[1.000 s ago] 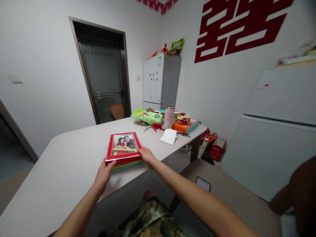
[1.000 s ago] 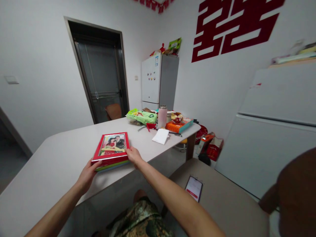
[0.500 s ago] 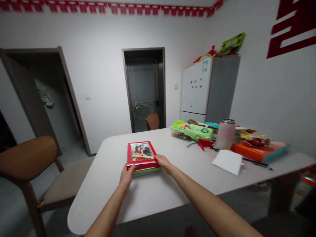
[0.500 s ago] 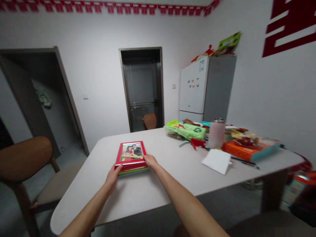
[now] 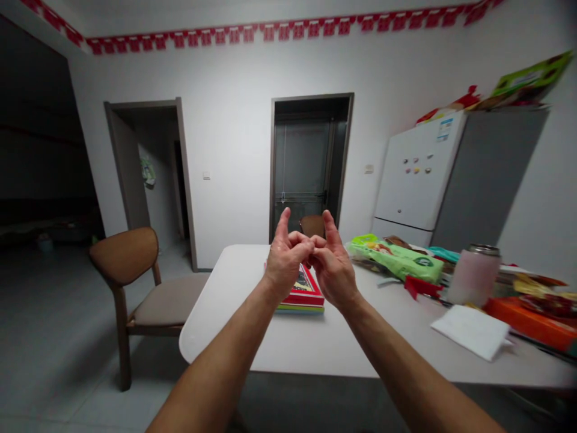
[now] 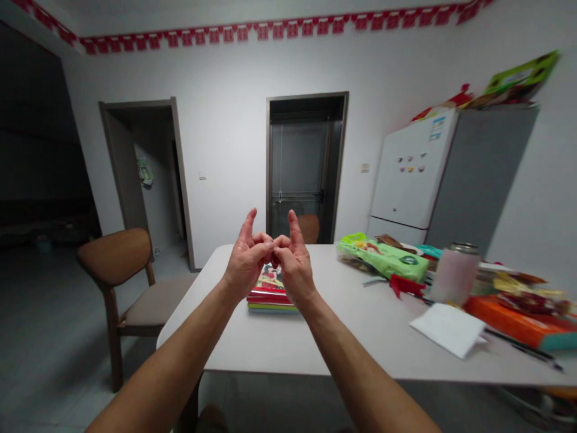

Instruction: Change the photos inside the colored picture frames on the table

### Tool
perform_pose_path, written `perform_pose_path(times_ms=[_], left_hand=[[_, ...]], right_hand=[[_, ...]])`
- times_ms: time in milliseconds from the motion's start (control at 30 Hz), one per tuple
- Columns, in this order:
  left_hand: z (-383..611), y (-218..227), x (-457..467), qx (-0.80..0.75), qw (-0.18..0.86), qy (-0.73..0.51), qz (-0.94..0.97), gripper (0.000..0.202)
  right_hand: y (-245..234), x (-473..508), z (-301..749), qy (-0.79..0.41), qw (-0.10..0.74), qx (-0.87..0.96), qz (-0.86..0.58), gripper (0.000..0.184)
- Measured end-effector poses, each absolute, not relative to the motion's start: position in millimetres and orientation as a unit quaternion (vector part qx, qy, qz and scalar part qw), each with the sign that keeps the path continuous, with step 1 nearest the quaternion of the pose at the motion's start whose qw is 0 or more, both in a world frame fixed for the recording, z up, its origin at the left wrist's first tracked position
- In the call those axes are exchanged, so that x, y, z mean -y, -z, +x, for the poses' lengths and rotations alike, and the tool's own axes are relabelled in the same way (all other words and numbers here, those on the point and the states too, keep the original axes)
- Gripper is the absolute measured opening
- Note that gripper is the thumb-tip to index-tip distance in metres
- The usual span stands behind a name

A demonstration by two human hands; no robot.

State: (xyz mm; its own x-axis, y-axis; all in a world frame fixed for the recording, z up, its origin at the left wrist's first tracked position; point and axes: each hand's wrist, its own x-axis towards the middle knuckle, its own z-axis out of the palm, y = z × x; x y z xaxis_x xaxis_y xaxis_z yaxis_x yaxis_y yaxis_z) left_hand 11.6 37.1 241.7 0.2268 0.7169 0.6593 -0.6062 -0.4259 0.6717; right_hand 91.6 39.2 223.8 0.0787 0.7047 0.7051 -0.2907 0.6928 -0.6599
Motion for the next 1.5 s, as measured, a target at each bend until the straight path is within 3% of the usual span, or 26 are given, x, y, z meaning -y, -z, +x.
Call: perform_pose_path(times_ms=[167,233,300,333,467,667,800,933,1033,1167,1367,1433,1500], left_hand=[[6.9,-224.5,-42.1,-0.059,0.577,-0.620,0.528,0.081],[3.6,-219.2,-49.8,-0.093,0.606,-0.630,0.477,0.072],[0.0,-218.0,-56.3,-0.126,0.635,-0.622,0.440,0.052],[-1.9,-218.5,-58.9,-0.141,0.652,-0.605,0.435,0.046],[-7.0,-222.4,-64.2,-0.202,0.703,-0.508,0.456,0.061],[-7.6,-225.7,-62.6,-0.246,0.699,-0.471,0.478,0.066],[-8.6,-220.3,-66.0,-0.284,0.696,-0.472,0.461,0.066],[-13.8,-183.7,-79.1,-0.366,0.695,-0.474,0.399,0.061],[-18.5,-136.6,-89.6,-0.418,0.682,-0.480,0.361,0.046],[-17.8,-83.3,-98.7,-0.462,0.667,-0.486,0.326,0.033],[3.5,-65.1,-96.3,-0.405,0.643,-0.558,0.333,0.022],[10.8,-67.4,-92.2,-0.382,0.616,-0.601,0.336,0.020],[14.7,-71.9,-84.6,-0.370,0.589,-0.628,0.349,0.022]], right_hand=[[-211.9,-42.6,95.4,-0.391,0.703,0.557,-0.207,0.071],[-211.2,-47.6,98.3,-0.436,0.711,0.505,-0.222,0.057],[-214.2,-50.9,100.4,-0.494,0.707,0.444,-0.243,0.032],[-216.3,-51.9,100.8,-0.523,0.692,0.425,-0.259,0.029],[-221.1,-54.6,97.8,-0.580,0.613,0.436,-0.313,0.055],[-219.4,-57.1,90.6,-0.577,0.564,0.495,-0.322,0.062],[-208.2,-68.7,93.1,-0.505,0.537,0.571,-0.362,0.057],[-167.9,-95.3,106.8,-0.200,0.410,0.700,-0.549,0.048],[-130.5,-112.5,119.5,-0.105,0.358,0.710,-0.597,0.033],[-101.1,-121.3,122.4,-0.031,0.300,0.737,-0.605,0.040],[-97.1,-99.8,103.7,0.004,0.230,0.796,-0.560,0.023],[-98.5,-88.2,102.9,-0.011,0.234,0.809,-0.539,0.025],[-101.9,-77.2,107.9,-0.043,0.291,0.791,-0.536,0.030]])
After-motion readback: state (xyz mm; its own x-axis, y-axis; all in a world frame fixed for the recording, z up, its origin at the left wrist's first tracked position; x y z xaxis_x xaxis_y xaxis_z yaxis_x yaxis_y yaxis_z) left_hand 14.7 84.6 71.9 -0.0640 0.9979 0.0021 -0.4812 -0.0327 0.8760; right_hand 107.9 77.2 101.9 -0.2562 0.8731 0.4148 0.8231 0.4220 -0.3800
